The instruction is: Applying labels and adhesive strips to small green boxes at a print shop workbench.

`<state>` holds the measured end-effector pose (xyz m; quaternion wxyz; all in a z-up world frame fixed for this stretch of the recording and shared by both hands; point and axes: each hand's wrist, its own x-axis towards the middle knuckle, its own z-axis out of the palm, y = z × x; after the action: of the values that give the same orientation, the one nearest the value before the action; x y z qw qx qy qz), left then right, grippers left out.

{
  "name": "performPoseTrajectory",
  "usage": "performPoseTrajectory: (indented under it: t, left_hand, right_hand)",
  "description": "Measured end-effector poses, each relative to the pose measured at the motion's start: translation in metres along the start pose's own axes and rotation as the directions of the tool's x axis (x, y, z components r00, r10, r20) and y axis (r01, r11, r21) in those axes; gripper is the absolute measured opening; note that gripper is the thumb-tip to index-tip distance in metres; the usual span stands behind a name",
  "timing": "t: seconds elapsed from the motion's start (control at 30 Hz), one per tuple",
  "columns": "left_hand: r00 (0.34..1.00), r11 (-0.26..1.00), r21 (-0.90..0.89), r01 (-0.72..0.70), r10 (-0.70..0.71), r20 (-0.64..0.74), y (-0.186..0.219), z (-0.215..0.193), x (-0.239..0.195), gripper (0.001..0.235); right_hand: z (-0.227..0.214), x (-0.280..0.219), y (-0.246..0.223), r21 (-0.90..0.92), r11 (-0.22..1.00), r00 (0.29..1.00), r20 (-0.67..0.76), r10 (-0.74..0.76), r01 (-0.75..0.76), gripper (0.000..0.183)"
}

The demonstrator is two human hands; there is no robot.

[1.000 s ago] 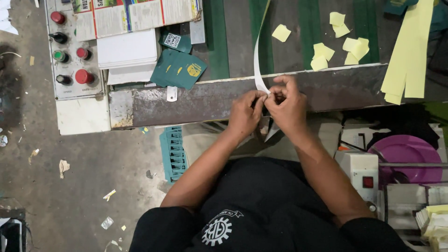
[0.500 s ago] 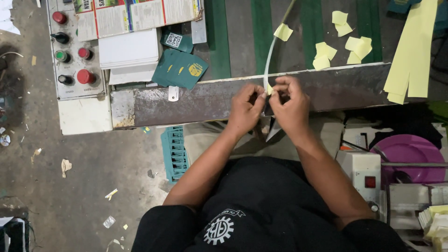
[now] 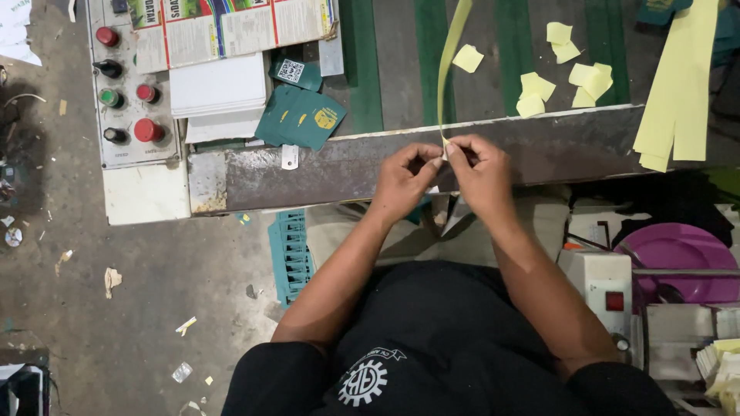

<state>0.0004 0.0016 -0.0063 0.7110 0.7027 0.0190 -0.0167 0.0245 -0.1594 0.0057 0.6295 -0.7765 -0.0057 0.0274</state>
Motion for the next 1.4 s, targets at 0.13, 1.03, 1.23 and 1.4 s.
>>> performPoseTrajectory:
  t: [0.13, 1.03, 1.23, 1.4]
  left_hand:
    - [0.994, 0.995, -0.025, 0.094, -0.092, 0.066, 0.015, -0.002, 0.015, 0.023]
    - [0.997, 0.582, 0.813, 0.002, -0.062, 0.043, 0.040, -0.018, 0.022, 0.024]
    - [1.000, 0.635, 0.772, -0.029, 0.024, 0.017, 0.087, -0.024, 0.075, 0.028]
    - [0.966, 0.679, 0.720, -0.145, 0.254, -0.045, 0.093, -0.045, 0.183, 0.029]
  right_hand:
    - [-0.003, -0.007, -0.032, -0.256, 0.932, 0.963, -0.016, -0.270, 0.257, 0.010]
    - [-0.076, 0.169, 0.057, -0.666, 0.689, 0.805, -0.222, -0.550, 0.287, 0.019]
    - [-0.044, 0.229, 0.073, -0.634, 0.706, 0.888, -0.066, -0.455, 0.315, 0.022]
    - [-0.023, 0.262, 0.079, -0.703, 0.659, 0.845, -0.157, -0.511, 0.268, 0.018]
